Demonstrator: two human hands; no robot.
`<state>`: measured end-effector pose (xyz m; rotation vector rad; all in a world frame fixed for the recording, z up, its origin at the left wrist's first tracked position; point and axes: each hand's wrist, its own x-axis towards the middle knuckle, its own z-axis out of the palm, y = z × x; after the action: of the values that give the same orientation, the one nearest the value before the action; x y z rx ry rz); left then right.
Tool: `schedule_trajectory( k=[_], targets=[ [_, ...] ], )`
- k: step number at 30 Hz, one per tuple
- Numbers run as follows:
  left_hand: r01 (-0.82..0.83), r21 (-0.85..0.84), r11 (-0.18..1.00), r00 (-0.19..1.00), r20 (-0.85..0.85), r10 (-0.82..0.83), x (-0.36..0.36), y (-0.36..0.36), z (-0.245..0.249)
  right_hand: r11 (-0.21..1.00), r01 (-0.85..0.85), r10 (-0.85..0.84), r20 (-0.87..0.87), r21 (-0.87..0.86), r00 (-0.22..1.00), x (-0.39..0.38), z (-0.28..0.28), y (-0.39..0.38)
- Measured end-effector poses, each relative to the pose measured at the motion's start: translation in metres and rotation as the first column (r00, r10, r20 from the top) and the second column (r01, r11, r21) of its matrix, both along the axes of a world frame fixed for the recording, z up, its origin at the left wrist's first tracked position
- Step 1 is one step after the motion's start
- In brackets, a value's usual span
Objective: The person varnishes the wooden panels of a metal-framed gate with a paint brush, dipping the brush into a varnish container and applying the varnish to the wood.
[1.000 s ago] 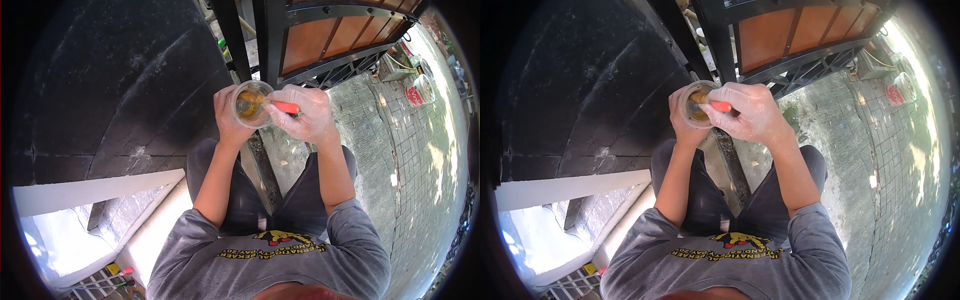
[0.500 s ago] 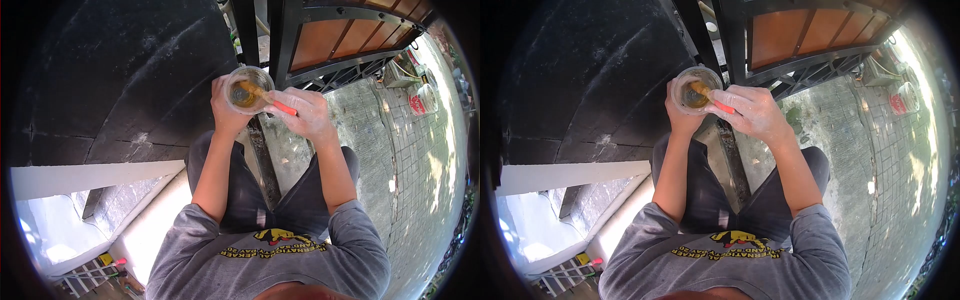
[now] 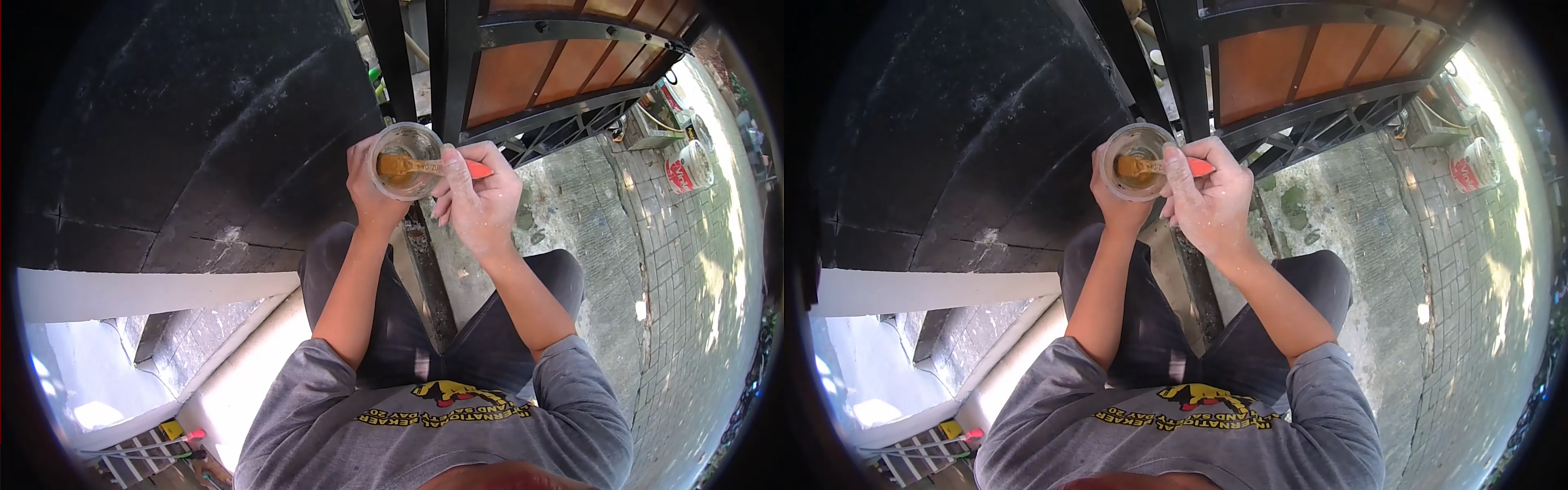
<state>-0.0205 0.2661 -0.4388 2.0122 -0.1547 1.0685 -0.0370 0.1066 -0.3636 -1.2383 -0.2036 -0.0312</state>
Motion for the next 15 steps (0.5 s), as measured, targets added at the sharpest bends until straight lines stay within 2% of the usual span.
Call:
schedule_trajectory(
  k=[2, 5, 10, 12, 15],
  targets=[
    [0.025, -0.103, 0.994, 0.999, -0.018, -0.027, 0.0, 0.0, -0.001, 0.996, -0.065, 0.072, -0.13, 0.058, 0.989, 0.005, 0.0, -0.005],
    [0.011, 0.114, 0.993, 1.0, -0.008, -0.01, 0.002, 0.003, 0.006, 0.998, -0.051, 0.049, -0.08, -0.024, 0.996, 0.012, 0.003, -0.015],
    [0.079, 0.12, 0.99, 0.997, -0.008, -0.079, 0.006, -0.009, 0.007, 0.992, 0.044, -0.031, 0.102, -0.121, 0.994, 0.022, 0.02, -0.04],
    [0.099, 0.139, 0.985, 0.995, -0.009, -0.099, 0.007, -0.009, 0.004, 0.979, 0.044, -0.01, 0.169, -0.199, 0.986, 0.024, 0.025, -0.051],
    [0.111, 0.125, 0.986, 0.993, -0.049, -0.105, 0.007, -0.012, 0.001, 0.926, 0.195, -0.041, 0.427, -0.324, 0.903, 0.027, 0.023, -0.062]
  ],
)
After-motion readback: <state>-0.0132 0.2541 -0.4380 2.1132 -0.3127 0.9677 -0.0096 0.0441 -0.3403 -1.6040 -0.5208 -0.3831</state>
